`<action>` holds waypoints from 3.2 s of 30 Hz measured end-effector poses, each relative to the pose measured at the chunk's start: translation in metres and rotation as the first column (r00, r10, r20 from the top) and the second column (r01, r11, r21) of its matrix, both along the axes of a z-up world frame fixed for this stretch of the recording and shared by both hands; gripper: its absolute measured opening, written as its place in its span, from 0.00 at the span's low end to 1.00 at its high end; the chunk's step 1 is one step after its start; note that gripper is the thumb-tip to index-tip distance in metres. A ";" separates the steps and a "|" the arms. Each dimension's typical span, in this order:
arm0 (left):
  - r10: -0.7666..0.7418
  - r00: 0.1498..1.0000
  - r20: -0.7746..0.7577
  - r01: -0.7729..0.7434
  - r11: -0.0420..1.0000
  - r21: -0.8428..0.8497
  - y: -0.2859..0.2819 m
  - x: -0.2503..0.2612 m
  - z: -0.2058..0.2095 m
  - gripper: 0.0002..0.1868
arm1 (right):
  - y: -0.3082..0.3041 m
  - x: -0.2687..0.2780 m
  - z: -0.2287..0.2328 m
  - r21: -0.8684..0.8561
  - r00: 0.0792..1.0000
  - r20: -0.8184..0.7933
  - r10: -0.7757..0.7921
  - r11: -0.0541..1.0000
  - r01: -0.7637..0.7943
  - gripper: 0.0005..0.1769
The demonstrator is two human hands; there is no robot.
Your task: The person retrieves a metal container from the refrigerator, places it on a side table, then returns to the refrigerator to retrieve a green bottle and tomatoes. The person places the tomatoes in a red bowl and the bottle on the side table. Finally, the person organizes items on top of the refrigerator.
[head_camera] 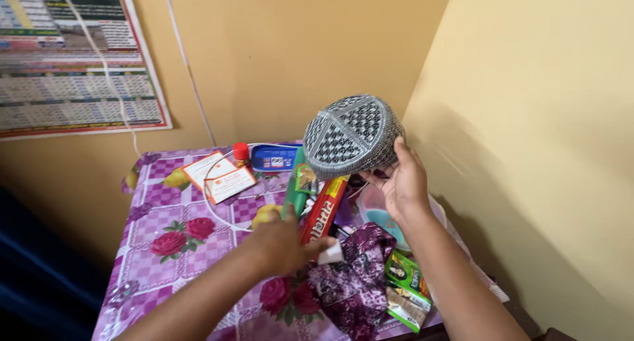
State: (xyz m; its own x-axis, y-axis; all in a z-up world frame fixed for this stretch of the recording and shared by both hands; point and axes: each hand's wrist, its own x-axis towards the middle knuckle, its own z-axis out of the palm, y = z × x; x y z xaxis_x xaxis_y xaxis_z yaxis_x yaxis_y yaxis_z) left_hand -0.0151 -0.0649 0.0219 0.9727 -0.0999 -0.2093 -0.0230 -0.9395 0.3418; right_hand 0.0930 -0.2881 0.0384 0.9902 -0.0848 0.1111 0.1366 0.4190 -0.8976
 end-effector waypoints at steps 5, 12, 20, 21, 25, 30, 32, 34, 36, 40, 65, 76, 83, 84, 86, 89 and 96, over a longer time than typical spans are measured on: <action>-0.013 0.999 0.038 0.020 0.985 -0.169 -0.012 -0.019 0.002 0.65 | 0.015 -0.014 0.000 -0.043 0.997 0.005 0.077 0.996 -0.077 0.20; -0.015 0.999 0.030 0.025 0.932 -0.361 -0.006 -0.017 -0.005 0.52 | 0.015 -0.019 0.005 -0.044 0.951 0.294 0.092 0.996 -0.082 0.18; -0.012 0.999 -0.052 -0.020 0.821 -0.570 0.000 -0.003 -0.019 0.42 | 0.025 -0.046 0.013 -0.705 0.596 0.697 0.399 0.226 0.672 0.11; 0.018 0.993 -0.119 -0.088 0.780 -0.619 0.004 0.001 -0.021 0.41 | 0.027 -0.050 0.012 -0.748 0.610 0.638 0.470 0.190 0.636 0.10; 0.088 0.976 -0.199 -0.202 0.708 -0.677 0.028 0.008 -0.023 0.39 | 0.029 -0.054 0.013 -0.834 0.665 0.508 0.548 0.118 0.539 0.13; -0.029 0.999 0.021 0.036 0.865 -0.500 0.035 -0.017 -0.018 0.43 | 0.029 -0.061 0.024 -0.818 0.639 0.554 0.534 0.208 0.536 0.17; -0.053 0.999 0.004 0.050 0.904 -0.424 0.028 -0.034 -0.016 0.49 | 0.029 -0.065 0.034 -0.794 0.607 0.585 0.538 0.224 0.566 0.16; -0.116 0.989 0.095 0.142 0.926 -0.349 0.018 -0.042 -0.010 0.49 | 0.028 -0.072 0.046 -0.887 0.754 0.449 0.479 0.140 0.440 0.17; -0.159 0.974 0.158 0.203 0.926 -0.319 0.014 -0.048 -0.005 0.49 | 0.016 -0.087 0.058 -0.996 0.951 0.089 0.296 0.011 0.089 0.20; -0.153 0.972 0.176 0.211 0.902 -0.378 0.014 -0.053 0.001 0.50 | 0.004 -0.140 0.041 -0.974 0.916 -0.025 0.400 -0.215 0.068 0.31; -0.200 0.879 0.432 0.393 0.816 -0.423 -0.002 -0.065 -0.026 0.34 | -0.126 -0.138 0.028 -0.958 0.979 0.167 0.118 0.253 0.133 0.17; -0.306 0.871 0.385 0.466 0.765 -0.445 0.018 -0.054 -0.028 0.33 | -0.075 -0.157 -0.019 -0.977 0.970 -0.046 0.239 -0.212 0.006 0.43; -0.120 0.865 0.488 0.282 0.920 -0.274 -0.009 -0.066 -0.033 0.39 | -0.085 -0.142 -0.007 -0.969 0.959 -0.204 0.195 -0.180 -0.169 0.29; -0.117 0.858 0.500 0.293 0.912 -0.288 -0.009 -0.065 -0.034 0.38 | -0.091 -0.141 0.000 -0.972 0.953 -0.214 0.214 -0.141 -0.187 0.25; -0.110 0.845 0.523 0.312 0.896 -0.315 -0.007 -0.065 -0.036 0.34 | -0.102 -0.140 0.013 -0.968 0.950 -0.240 0.202 0.031 -0.251 0.19; -0.116 0.821 0.559 0.325 0.900 -0.291 -0.004 -0.064 -0.038 0.32 | -0.119 -0.137 0.040 -0.862 0.952 -0.273 0.142 0.403 -0.307 0.15; -0.128 0.888 0.442 0.276 0.917 -0.288 0.002 -0.064 -0.036 0.37 | -0.105 -0.105 0.088 -0.671 0.995 0.049 0.091 0.740 -0.034 0.16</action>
